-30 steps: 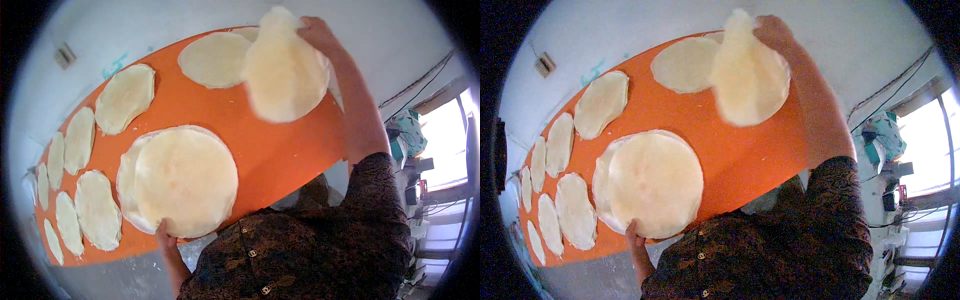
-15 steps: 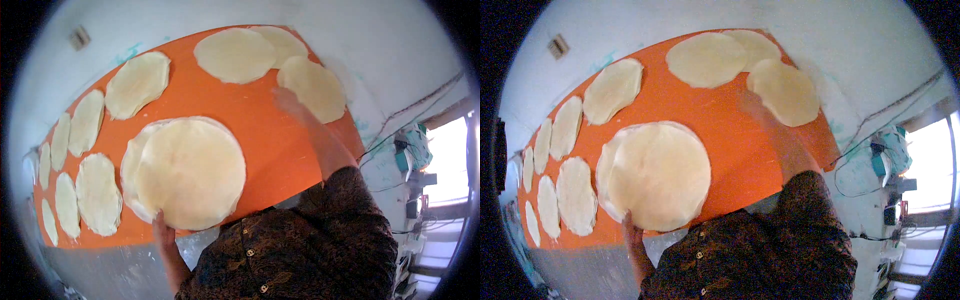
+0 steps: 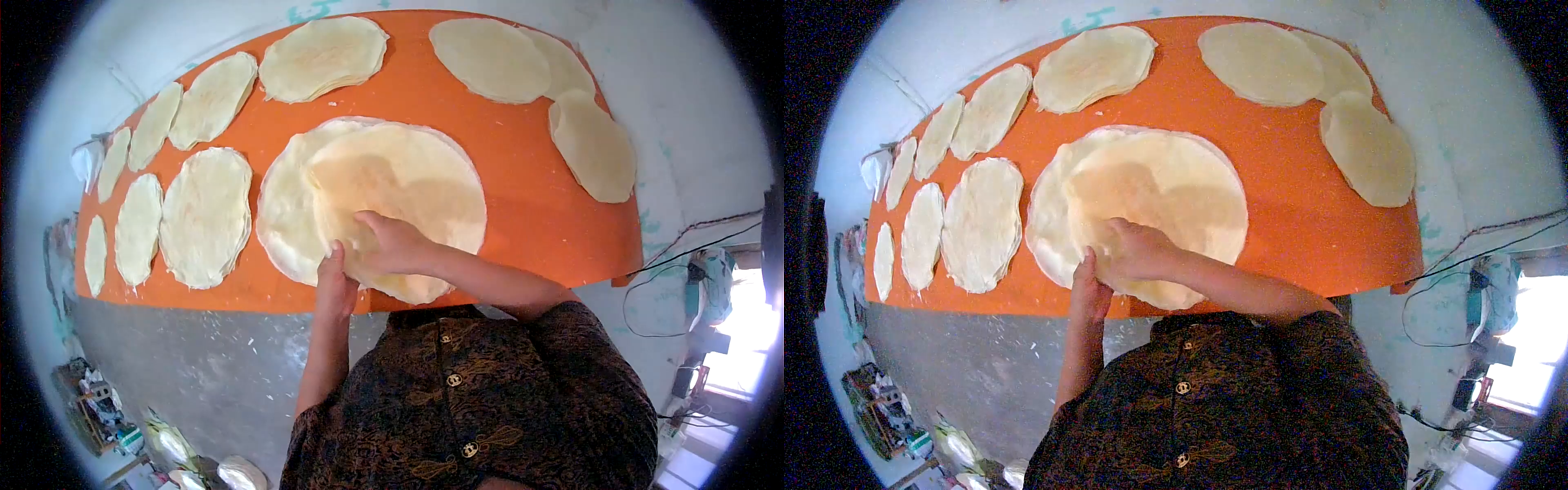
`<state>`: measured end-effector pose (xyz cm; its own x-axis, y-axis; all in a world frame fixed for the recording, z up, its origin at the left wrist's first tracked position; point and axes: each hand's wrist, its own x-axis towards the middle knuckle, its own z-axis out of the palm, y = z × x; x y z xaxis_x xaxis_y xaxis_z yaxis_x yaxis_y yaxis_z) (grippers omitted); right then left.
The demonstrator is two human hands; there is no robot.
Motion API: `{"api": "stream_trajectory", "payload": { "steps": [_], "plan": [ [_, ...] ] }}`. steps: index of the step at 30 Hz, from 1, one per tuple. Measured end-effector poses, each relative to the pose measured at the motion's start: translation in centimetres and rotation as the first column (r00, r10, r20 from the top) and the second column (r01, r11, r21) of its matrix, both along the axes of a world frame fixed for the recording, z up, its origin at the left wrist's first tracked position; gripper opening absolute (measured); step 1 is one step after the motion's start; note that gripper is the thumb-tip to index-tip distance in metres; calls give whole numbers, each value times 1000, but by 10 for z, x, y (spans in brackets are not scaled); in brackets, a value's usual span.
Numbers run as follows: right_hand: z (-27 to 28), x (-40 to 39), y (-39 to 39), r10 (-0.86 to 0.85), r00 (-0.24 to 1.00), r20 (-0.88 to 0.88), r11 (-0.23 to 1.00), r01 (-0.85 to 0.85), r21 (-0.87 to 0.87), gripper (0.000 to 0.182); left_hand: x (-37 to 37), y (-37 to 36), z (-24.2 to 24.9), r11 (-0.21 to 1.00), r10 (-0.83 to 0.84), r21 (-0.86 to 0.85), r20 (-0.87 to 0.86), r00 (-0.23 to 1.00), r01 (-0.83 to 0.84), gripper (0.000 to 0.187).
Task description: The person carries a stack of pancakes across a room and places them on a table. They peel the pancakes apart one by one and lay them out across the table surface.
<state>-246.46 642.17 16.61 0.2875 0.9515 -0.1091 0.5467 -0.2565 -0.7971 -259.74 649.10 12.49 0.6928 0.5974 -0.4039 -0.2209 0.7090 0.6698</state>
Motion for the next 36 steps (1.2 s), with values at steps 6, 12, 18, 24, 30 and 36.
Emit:
{"api": "stream_trajectory", "payload": {
  "steps": [6, 12, 18, 24, 30, 36],
  "plan": [
    [-11, 10, -4, -67, 997, -28, 998, 67, 1, 33, 0, 1, 0, 1000, 13, 25, -41, 999, -12, 42],
    [-9, 4, -4, -129, 992, -6, 991, 129, 40, 27, 4, 2, 4, 999, 4, -44, 4, 1000, -4, 42],
    [1, 9, -6, -83, 997, -5, 996, 83, 40, 26, 9, 3, 5, 999, -39, 19, -25, 999, 39, 34],
    [-28, 25, -3, -178, 966, -185, 983, 185, 18, 32, 19, 1, 2, 999, 32, -29, -50, 998, -33, 33],
    [-19, 18, -3, -110, 967, -229, 993, 114, 3, 30, 24, -1, 0, 983, 61, 181, -213, 975, -22, 27],
    [-17, 27, -2, -172, 963, -207, 984, 175, 0, 26, 29, -10, 11, 939, 92, 345, -293, 952, 15, 27]
  ]
}}
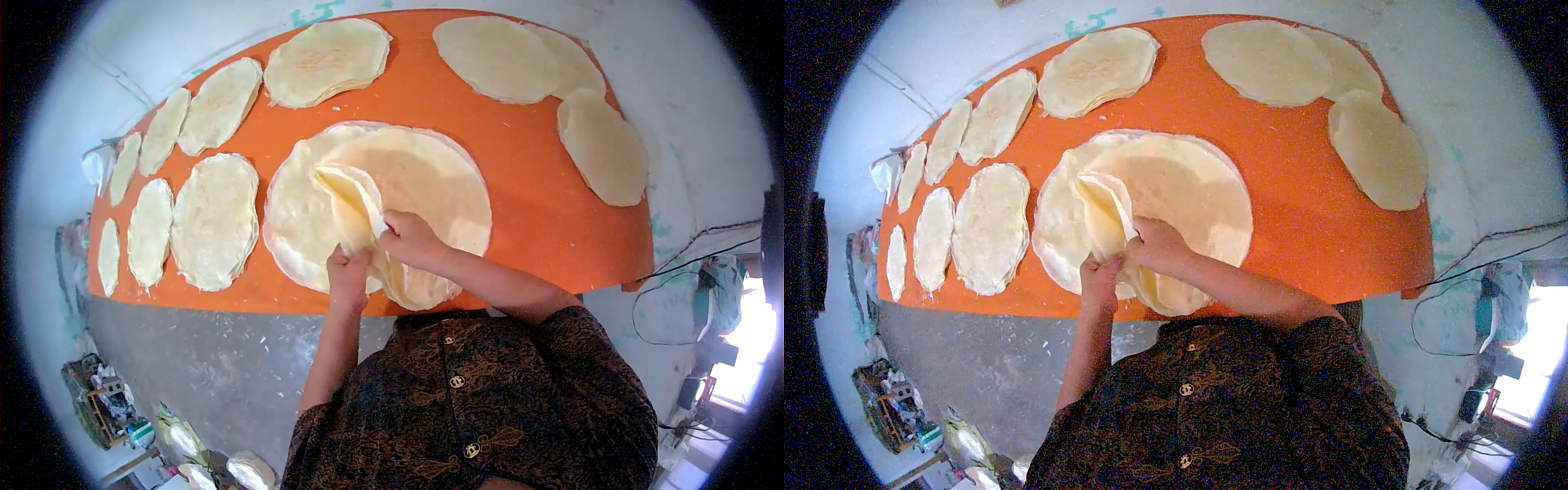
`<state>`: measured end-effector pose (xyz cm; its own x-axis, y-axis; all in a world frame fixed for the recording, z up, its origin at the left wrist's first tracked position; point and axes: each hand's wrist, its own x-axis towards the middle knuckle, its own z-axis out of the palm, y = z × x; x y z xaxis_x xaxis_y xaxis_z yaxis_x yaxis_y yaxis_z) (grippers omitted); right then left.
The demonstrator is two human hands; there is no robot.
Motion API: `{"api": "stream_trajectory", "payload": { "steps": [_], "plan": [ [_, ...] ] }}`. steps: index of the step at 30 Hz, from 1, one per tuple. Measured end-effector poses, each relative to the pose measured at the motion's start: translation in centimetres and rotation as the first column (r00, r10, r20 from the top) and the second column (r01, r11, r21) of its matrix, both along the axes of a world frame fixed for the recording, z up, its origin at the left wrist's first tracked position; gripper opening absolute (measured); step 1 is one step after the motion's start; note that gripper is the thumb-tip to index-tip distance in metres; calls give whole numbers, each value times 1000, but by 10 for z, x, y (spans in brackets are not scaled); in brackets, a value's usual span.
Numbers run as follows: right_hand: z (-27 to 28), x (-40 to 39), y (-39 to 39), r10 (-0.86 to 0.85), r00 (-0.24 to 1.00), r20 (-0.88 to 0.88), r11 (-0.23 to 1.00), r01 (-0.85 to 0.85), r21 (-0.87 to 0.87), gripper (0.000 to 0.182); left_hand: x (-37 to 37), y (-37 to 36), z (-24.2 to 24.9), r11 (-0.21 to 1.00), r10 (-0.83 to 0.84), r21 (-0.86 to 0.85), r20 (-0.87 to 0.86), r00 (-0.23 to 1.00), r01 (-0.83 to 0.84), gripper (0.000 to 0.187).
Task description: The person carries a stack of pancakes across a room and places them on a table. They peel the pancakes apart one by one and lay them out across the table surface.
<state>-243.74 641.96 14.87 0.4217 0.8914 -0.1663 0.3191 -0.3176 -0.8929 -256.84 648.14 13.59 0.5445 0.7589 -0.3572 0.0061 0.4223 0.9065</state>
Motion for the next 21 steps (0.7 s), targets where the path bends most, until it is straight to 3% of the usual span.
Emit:
{"api": "stream_trajectory", "payload": {
  "steps": [2, 5, 7, 8, 9, 11, 12, 13, 14, 15, 16, 19, 21],
  "plan": [
    [-16, 10, 1, -41, 997, 65, 999, 40, 12, 24, -6, 7, -11, 999, 24, -31, -61, 998, -26, 27],
    [-20, 46, -4, -146, 894, -423, 989, 144, -37, 22, -19, 20, -14, 975, 146, -163, -51, 988, -153, 22],
    [-34, 92, -8, -240, 911, -334, 971, 223, -91, 15, -43, 37, -48, 946, 174, -283, 37, 984, -156, 25],
    [-28, 127, -15, -154, 981, -114, 984, 142, -106, 19, -51, 43, -59, 917, 208, -357, 43, 977, -179, 26],
    [-42, 160, -19, -258, 941, -219, 965, 260, -21, 22, -58, 46, -68, 881, 236, -431, 45, 971, -194, 27],
    [-34, 252, -27, -259, 940, 223, 948, 291, -127, 24, -67, 47, -86, 894, 230, -409, 72, 971, -181, 26],
    [-10, 296, -52, -194, 663, 723, 957, 289, -8, 21, -72, 48, -99, 901, 219, -401, 89, 972, -167, 26],
    [47, 296, -62, -242, 633, 736, 931, 365, -8, 19, -89, 58, -127, 1000, -29, -2, -41, 999, 29, 26],
    [105, 294, -73, -287, 602, 746, 899, 438, -8, 18, -92, 59, -139, 986, -108, 119, -97, 989, 120, 25],
    [120, 339, -96, -323, 75, 943, 945, -21, 325, 20, -95, 60, -151, 950, -169, 239, -157, 973, 204, 25],
    [158, 325, -109, -274, 152, 950, 908, 367, 203, 21, -89, 56, -143, 986, -128, 94, -86, 988, 136, 24],
    [251, 277, -149, -311, 28, 950, 870, 410, 273, 18, -74, 50, -113, 930, 38, -366, 35, 999, -22, 23],
    [263, 255, -175, -333, 5, 943, 857, 420, 301, 16, -77, 52, -111, 947, 27, -322, 42, 999, -12, 22]
  ]
}}
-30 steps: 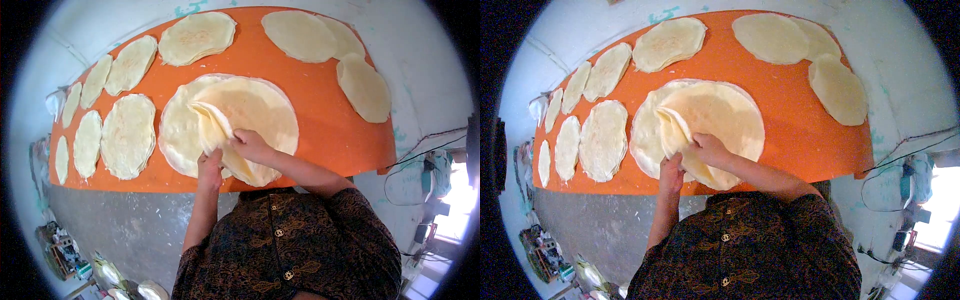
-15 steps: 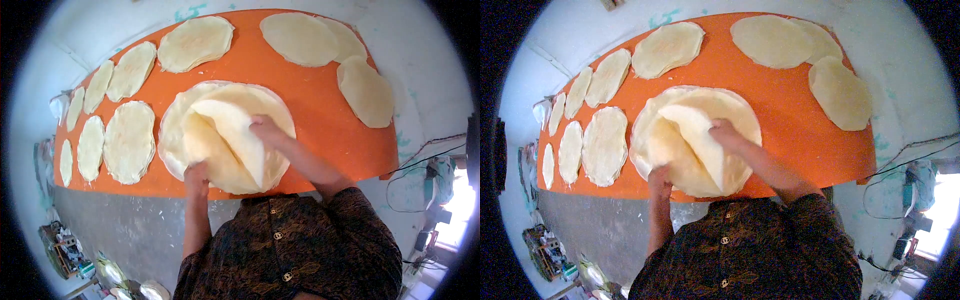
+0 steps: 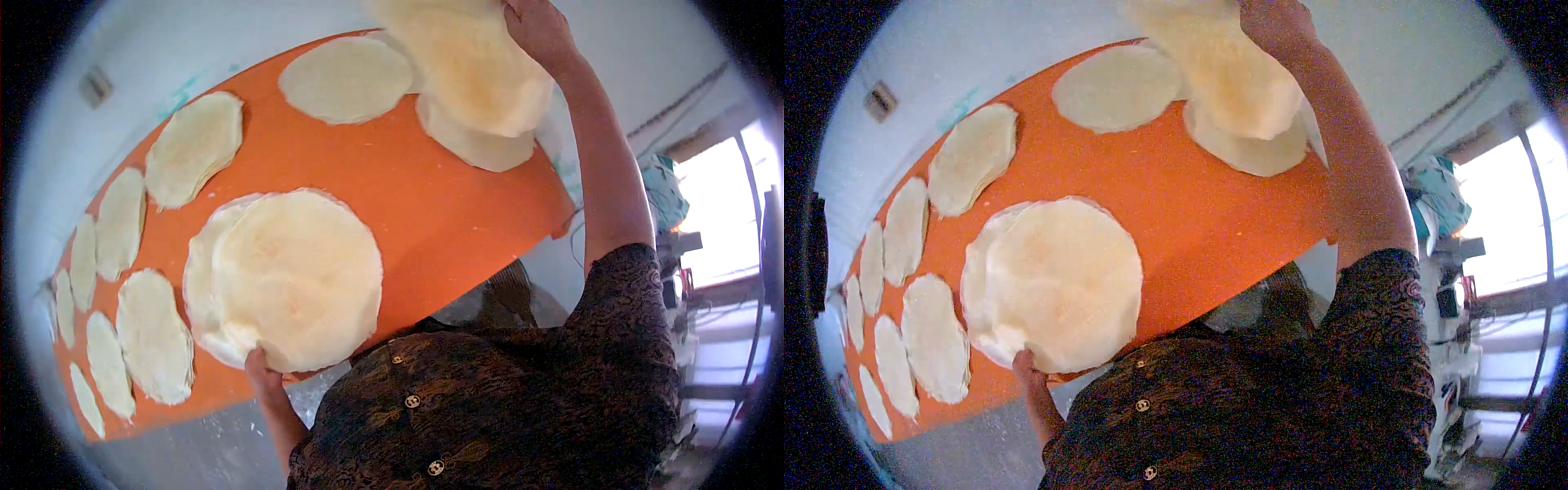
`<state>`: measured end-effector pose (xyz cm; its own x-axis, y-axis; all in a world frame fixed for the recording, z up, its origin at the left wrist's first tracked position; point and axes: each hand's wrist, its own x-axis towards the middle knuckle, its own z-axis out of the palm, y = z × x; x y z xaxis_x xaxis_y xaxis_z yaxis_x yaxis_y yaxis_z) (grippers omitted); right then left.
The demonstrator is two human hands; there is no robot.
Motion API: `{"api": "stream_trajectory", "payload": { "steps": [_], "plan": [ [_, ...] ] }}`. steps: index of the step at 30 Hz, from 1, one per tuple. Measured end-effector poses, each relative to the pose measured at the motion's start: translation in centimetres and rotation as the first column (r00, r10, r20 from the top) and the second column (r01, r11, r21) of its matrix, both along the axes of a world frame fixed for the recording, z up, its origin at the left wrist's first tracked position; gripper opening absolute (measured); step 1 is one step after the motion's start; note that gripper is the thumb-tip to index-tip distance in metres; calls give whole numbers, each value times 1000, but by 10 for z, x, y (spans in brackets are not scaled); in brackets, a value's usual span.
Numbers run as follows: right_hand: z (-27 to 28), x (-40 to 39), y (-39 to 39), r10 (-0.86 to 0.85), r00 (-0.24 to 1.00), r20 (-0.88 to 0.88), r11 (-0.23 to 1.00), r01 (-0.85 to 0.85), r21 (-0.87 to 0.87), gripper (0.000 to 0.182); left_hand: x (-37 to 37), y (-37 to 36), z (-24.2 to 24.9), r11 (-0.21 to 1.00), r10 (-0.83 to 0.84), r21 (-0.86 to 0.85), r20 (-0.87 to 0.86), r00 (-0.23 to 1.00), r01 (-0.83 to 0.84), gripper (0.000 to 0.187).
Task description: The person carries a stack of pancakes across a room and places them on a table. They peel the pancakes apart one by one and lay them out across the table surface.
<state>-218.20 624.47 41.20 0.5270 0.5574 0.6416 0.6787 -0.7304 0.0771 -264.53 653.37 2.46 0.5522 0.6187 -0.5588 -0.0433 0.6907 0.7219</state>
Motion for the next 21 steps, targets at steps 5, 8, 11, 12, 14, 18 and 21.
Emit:
{"api": "stream_trajectory", "payload": {
  "steps": [5, 8, 11, 12, 14, 18, 21],
  "plan": [
    [-57, -15, -86, -99, 979, 179, 987, 119, -108, 21, -11, 12, -20, 995, -11, -97, 29, 1000, 14, 24],
    [-142, -54, -147, -313, 933, 179, 875, 357, -328, 29, -4, 8, 3, 990, -15, -141, -81, 997, 3, 27],
    [-252, -91, -198, -446, 894, -45, 848, 406, -341, 26, -11, 14, 0, 953, -274, 101, -120, 954, 286, 28],
    [-291, -97, -212, -596, 779, -193, 755, 463, -465, 23, -14, 16, -2, 929, -324, 147, -125, 938, 340, 28],
    [-337, -108, -240, -687, 606, -401, 708, 433, -559, 23, -15, 17, 3, 890, -372, 238, -115, 921, 389, 27],
    [-316, -128, -212, -752, 593, -288, 639, 548, -540, 38, 6, -15, 71, 624, -462, 602, -230, 856, 499, 26],
    [-296, -137, -140, -529, 782, -330, 846, 456, -275, 50, 4, -12, 62, 557, -332, 709, -288, 898, 433, 28]
  ]
}}
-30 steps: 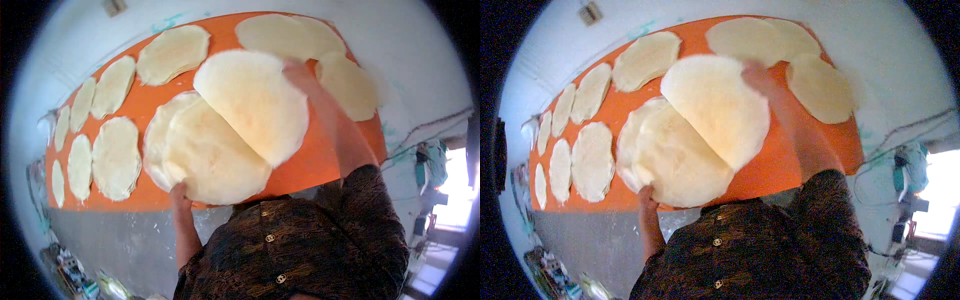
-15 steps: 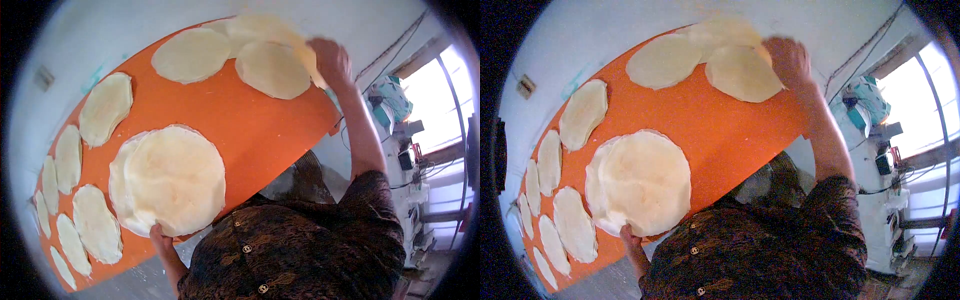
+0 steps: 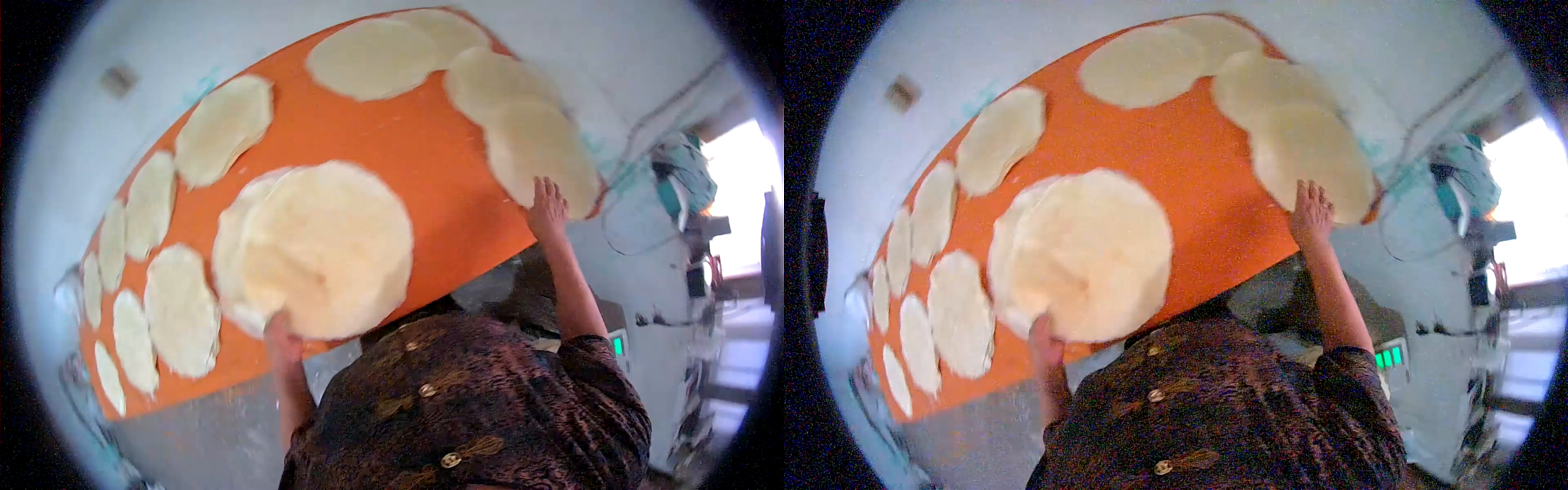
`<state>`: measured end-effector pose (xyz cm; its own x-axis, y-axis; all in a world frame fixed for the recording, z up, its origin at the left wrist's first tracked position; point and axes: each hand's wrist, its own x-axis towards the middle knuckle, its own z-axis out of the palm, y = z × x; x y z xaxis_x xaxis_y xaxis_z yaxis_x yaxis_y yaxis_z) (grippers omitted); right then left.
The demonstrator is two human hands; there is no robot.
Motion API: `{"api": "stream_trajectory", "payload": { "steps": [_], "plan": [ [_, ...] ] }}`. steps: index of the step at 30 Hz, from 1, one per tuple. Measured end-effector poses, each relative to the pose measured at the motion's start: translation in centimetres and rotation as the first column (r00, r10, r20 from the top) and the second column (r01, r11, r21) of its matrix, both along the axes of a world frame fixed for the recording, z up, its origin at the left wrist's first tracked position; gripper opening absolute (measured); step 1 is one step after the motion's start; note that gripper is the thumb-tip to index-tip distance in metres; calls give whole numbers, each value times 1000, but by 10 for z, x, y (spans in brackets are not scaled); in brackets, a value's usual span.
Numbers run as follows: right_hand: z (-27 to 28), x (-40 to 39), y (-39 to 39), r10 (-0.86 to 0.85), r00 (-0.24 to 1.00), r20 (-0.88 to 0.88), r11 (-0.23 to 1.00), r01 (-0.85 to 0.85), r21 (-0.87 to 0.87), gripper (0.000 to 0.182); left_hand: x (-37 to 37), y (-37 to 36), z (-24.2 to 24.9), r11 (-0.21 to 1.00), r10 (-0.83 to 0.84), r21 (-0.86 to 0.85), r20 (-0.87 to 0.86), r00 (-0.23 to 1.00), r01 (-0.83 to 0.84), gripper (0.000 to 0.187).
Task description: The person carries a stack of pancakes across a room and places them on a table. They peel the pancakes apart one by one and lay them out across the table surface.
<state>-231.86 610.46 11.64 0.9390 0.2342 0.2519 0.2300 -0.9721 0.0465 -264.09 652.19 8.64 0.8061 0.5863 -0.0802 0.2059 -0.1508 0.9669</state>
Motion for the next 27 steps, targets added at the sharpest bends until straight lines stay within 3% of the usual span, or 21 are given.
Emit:
{"api": "stream_trajectory", "payload": {
  "steps": [1, 3, 4, 5, 6, 7, 8, 10, 11, 12, 15, 16, 19, 22, 25, 27],
  "plan": [
    [-1, 1, 30, 193, 973, -130, 948, -151, 280, 53, 2, 0, 4, 999, 26, 38, -39, 999, -25, 31],
    [-59, -14, 102, 630, 770, -101, 625, -424, 655, 57, 16, -2, 13, 987, 44, -153, -51, 998, -51, 40],
    [-7, -45, 157, 882, 466, -67, 329, -508, 796, 58, 20, -2, 13, 970, 46, -240, -10, 999, -47, 42],
    [-1, -73, 202, 804, 376, -461, 486, 31, 873, 66, 25, -1, 14, 945, 52, -325, 28, 998, -40, 45],
    [5, -97, 240, 835, 253, -489, 502, 16, 865, 70, 28, -5, 17, 898, 95, -436, 67, 993, -57, 47],
    [25, -116, 265, 927, 91, -364, 369, -37, 929, 82, 32, -9, 20, 839, 136, -542, 102, 985, -60, 49],
    [-4, -133, 291, 933, 81, -352, 358, -89, 929, 87, 36, -14, 26, 762, 176, -646, 143, 974, -43, 46],
    [17, -148, 308, 902, 42, -429, 428, -196, 882, 89, 40, -21, 41, 568, 267, -823, 205, 942, 17, 40],
    [25, -153, 313, 883, 24, -469, 460, -251, 852, 90, 40, -21, 41, 579, 272, -815, 174, 946, -17, 42],
    [24, -156, 315, 888, 78, -454, 451, -344, 823, 77, 40, -22, 40, 585, 281, -809, 142, 949, -52, 43],
    [33, -149, 315, 827, -31, -561, 556, -97, 825, 70, 36, -23, 30, 637, 328, -754, 73, 942, -163, 37],
    [19, -147, 313, 858, -3, -513, 512, -64, 857, 56, 36, -24, 29, 666, 324, -726, 74, 943, -172, 35],
    [3, -148, 312, 884, 39, -466, 461, 93, 883, 49, 39, -23, 32, 668, 341, -725, 96, 935, -169, 26],
    [8, -152, 314, 863, 57, -502, 493, 119, 862, 41, 42, -24, 38, 662, 361, -733, 129, 924, -156, 25],
    [30, -153, 312, 849, 102, -518, 518, 35, 855, 40, 41, -23, 34, 652, 362, -743, 128, 923, -152, 24],
    [29, -153, 315, 891, 163, -424, 423, 43, 905, 41, 42, -22, 35, 633, 368, -761, 133, 920, -143, 22]
  ]
}}
